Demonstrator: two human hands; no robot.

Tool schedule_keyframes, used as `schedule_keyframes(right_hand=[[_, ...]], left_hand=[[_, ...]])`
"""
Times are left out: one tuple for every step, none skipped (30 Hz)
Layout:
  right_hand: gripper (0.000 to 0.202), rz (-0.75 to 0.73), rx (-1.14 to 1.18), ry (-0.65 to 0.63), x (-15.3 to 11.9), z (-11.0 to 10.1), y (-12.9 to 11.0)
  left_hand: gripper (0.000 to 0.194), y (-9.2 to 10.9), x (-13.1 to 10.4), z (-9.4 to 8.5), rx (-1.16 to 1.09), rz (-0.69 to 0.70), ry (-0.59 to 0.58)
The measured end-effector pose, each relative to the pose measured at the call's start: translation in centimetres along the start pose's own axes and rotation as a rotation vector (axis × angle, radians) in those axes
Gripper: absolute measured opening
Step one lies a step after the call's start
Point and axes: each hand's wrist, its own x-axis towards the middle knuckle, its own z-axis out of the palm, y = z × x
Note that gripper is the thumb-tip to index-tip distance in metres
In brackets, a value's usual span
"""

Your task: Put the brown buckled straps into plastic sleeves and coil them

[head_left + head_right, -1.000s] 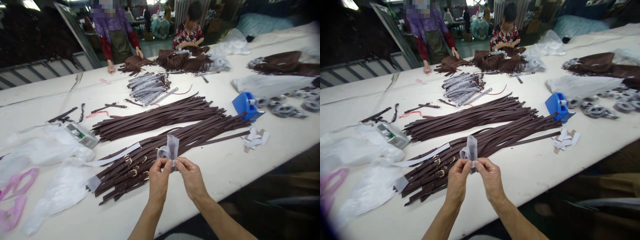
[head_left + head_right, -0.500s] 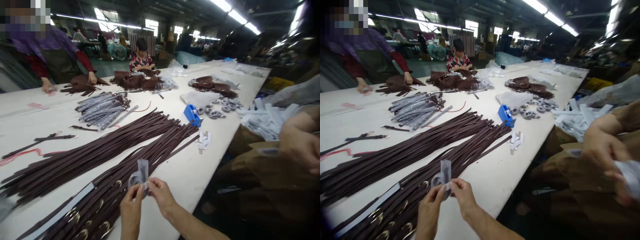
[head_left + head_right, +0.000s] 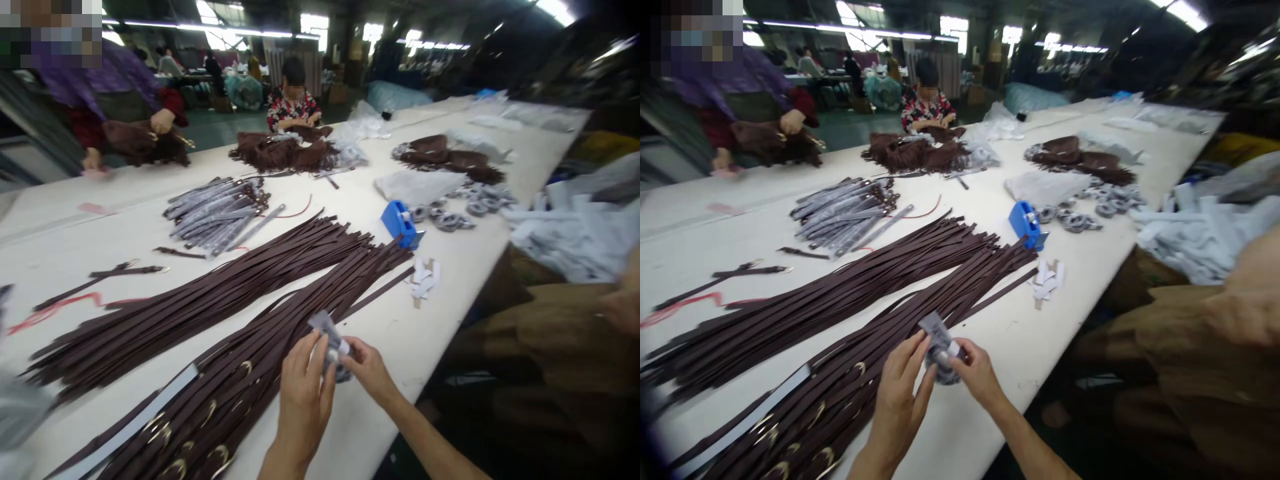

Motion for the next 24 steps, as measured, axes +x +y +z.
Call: schedule_keyframes(right_hand=[[0.031, -0.033, -0.053, -0.024, 0.0, -0.4, -0.3], [0.029, -0.065, -0.11, -0.04, 0.1, -0.7, -0.7], [0.027, -0.09, -0.16, -0.046, 0.1, -0.8, -1.0], [0.026, -0.105, -0.2, -0.045, 0.0, -0.9, -1.2], [0.026, -0.111, -0.225, -0.038, 0.0, -1.0, -1.4], [0.024, -0.108, -0.238, -0.029, -0.1, -1.0, -1.5], [0.023, -0.097, -0.243, -0.027, -0.2, -1.0, -1.5], [0.023, -0.082, -0.244, -0.032, -0.4, -1.1, -1.5], [0.023, -0.068, -0.248, -0.043, -0.5, -1.1, -1.5], [0.023, -0.061, -0.261, -0.06, -0.6, -1.2, -1.4], [0.024, -0.061, -0.289, -0.076, -0.6, -1.4, -1.3], [0.025, -0.065, -0.332, -0.09, -0.6, -1.6, -1.1], [0.025, -0.073, -0.385, -0.098, -0.5, -1.9, -0.9], [0.024, -0.08, -0.438, -0.098, -0.5, -2.1, -0.7], [0.023, -0.08, -0.481, -0.092, -0.4, -2.4, -0.4], [0.021, -0.077, -0.509, -0.081, -0.4, -2.7, -0.2], [0.02, -0.075, -0.523, -0.067, -0.3, -2.9, 0.0], [0.02, -0.077, -0.526, -0.051, -0.3, -3.2, 0.2], [0.02, -0.076, -0.521, -0.037, -0.4, -3.4, 0.4], [0.02, -0.074, -0.509, -0.025, -0.4, -3.7, 0.6], [0.02, -0.066, -0.489, -0.015, -0.4, -3.9, 0.8], [0.02, -0.052, -0.458, 0.004, -0.3, -4.2, 1.0], [0.02, -0.033, -0.414, 0.034, -0.2, -4.6, 1.2], [0.021, -0.015, -0.359, 0.078, -0.1, -5.0, 1.5]], left_hand=[[0.042, -0.6, 0.6, 0.1, 0.113, 0.175, -0.036], [0.043, -1.4, 1.2, 0.4, 0.205, 0.321, -0.07], [0.043, -2.2, 1.7, 1.0, 0.272, 0.425, -0.088], [0.043, -3.1, 1.9, 1.8, 0.312, 0.482, -0.084], [0.041, -3.9, 1.9, 2.8, 0.325, 0.5, -0.062], [0.04, -4.7, 1.6, 3.8, 0.316, 0.486, -0.036], [0.04, -5.5, 1.2, 4.8, 0.288, 0.457, -0.008], [0.039, -6.1, 0.6, 5.7, 0.255, 0.431, 0.014], [0.039, -6.5, 0.0, 6.4, 0.223, 0.406, 0.033], [0.038, -6.9, -0.5, 6.9, 0.199, 0.388, 0.051], [0.036, -7.1, -1.0, 7.3, 0.185, 0.375, 0.063], [0.035, -7.1, -1.3, 7.6, 0.175, 0.361, 0.07], [0.033, -7.1, -1.4, 7.7, 0.166, 0.348, 0.071], [0.032, -7.1, -1.5, 7.9, 0.153, 0.341, 0.059], [0.031, -7.0, -1.4, 8.1, 0.131, 0.34, 0.034], [0.031, -7.0, -1.4, 8.3, 0.102, 0.335, 0.009], [0.031, -6.9, -1.4, 8.6, 0.069, 0.322, -0.006], [0.032, -6.9, -1.4, 9.1, 0.035, 0.296, -0.004], [0.034, -7.0, -1.5, 9.6, 0.0, 0.256, 0.013], [0.036, -7.0, -1.7, 10.1, -0.033, 0.204, 0.047], [0.038, -7.1, -1.9, 10.7, -0.061, 0.143, 0.086], [0.041, -7.1, -2.2, 11.2, -0.084, 0.081, 0.119], [0.045, -7.2, -2.6, 11.6, -0.101, 0.018, 0.14], [0.047, -7.3, -3.1, 12.0, -0.113, -0.047, 0.153]])
